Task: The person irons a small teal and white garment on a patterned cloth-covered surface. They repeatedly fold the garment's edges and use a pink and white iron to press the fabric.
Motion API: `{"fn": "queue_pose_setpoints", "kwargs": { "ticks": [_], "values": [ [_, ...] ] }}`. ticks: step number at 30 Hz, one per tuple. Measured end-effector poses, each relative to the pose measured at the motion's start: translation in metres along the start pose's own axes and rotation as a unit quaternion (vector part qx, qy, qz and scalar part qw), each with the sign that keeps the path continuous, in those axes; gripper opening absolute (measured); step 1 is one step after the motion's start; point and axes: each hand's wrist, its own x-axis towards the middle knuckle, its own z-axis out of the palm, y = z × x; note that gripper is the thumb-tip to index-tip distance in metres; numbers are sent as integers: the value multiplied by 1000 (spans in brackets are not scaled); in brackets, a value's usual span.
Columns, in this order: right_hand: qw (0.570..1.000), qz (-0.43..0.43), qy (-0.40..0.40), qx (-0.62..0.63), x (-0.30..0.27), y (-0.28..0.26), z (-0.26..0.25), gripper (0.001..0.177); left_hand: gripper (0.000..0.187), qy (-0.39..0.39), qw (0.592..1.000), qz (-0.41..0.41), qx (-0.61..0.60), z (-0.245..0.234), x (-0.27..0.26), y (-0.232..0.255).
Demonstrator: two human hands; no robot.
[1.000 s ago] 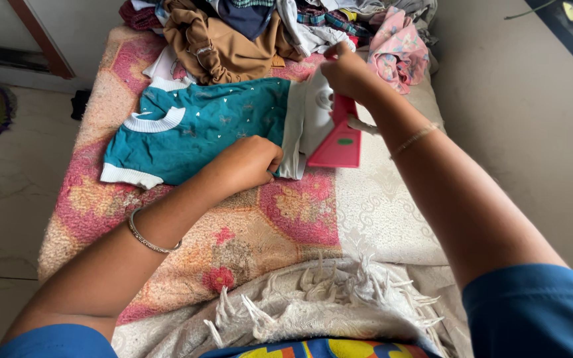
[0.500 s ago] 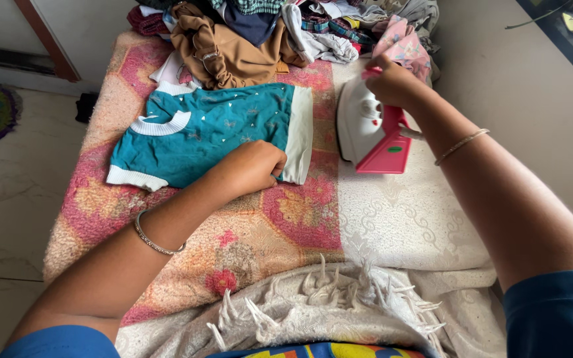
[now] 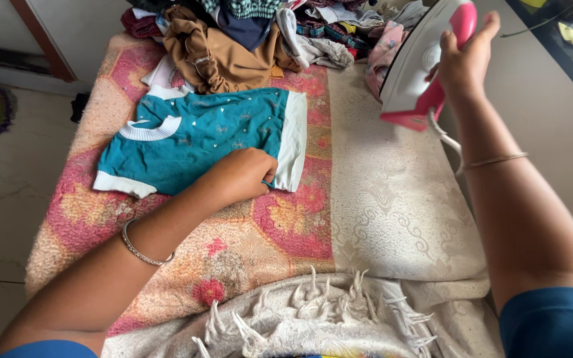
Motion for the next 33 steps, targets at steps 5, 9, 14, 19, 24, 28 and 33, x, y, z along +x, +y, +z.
{"fn": "queue_pose_setpoints", "kwargs": {
  "ticks": [5,9,14,19,24,28,33],
  "values": [
    [994,-16,84,67,-73,-48,19,79,23,4,1000,8,-14,-3,-3,0],
    [990,-68,64,105,-127,-51,21,77,21,1,1000,-7,-18,-2,-3,-4],
    [986,-151,55,32,-197,-36,3,69,22,-10,1000,-21,-18,3,1,-7],
    [989,-119,37,-77,-218,-32,-19,48,30,-19,997,-47,-60,-3,6,-8],
    [994,-62,-9,-87,-224,-44,-19,43,32,15,998,-47,-48,2,5,-12],
    [996,-52,-13,-68,-216,-39,-24,41,30,28,998,-35,-34,2,5,-12],
    [997,-67,-35,-15,-210,-42,-30,49,29,29,999,-35,-29,2,5,-11]
  ]
}}
